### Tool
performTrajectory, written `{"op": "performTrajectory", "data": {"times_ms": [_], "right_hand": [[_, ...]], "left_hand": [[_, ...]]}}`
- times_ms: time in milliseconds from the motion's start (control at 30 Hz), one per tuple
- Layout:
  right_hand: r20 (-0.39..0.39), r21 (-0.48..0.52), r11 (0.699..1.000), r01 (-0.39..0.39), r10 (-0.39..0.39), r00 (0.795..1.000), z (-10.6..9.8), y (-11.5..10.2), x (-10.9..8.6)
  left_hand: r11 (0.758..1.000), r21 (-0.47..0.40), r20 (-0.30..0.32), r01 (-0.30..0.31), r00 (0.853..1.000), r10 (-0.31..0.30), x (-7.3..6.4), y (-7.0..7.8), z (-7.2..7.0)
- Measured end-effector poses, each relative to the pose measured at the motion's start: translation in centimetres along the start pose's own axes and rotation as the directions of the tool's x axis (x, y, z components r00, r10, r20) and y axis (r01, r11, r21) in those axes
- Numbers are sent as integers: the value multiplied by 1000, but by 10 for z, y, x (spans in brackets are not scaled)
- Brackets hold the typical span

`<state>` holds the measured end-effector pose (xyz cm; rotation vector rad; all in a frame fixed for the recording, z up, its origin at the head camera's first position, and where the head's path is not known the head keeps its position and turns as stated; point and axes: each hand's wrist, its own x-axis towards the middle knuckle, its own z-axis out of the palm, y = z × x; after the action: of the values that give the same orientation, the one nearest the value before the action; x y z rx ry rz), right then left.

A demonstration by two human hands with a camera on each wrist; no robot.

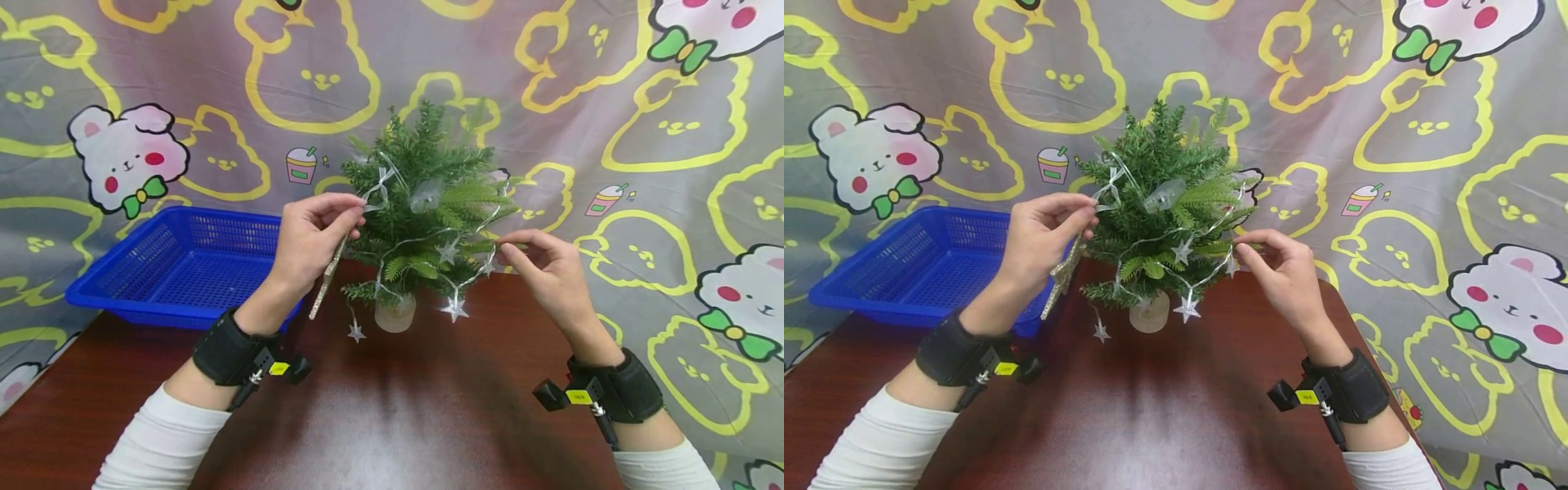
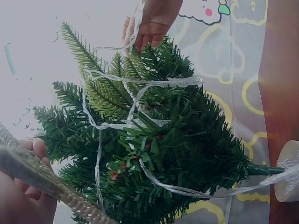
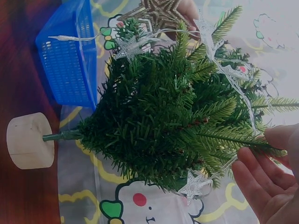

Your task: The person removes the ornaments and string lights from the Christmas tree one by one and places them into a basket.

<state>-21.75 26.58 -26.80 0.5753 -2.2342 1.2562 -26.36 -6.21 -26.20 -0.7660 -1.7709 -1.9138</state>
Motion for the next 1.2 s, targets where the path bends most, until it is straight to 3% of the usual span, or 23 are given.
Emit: {"op": "performTrajectory", "data": {"times_ms": [633, 967, 1200], "right_hand": [[-8, 20, 1000, -1, 1, 1000, 1, -1, 1], [-7, 11, 1000, 0, 0, 1000, 1, -2, 1], [-8, 8, 1000, 1, -1, 1000, 1, -1, 1]], "left_hand": [[998, -12, -25, -64, 998, 64, -4, 20, -2], [998, -4, -30, -61, 998, 61, -5, 20, -6], [997, -52, -57, -65, 996, 62, -4, 18, -13]]}}
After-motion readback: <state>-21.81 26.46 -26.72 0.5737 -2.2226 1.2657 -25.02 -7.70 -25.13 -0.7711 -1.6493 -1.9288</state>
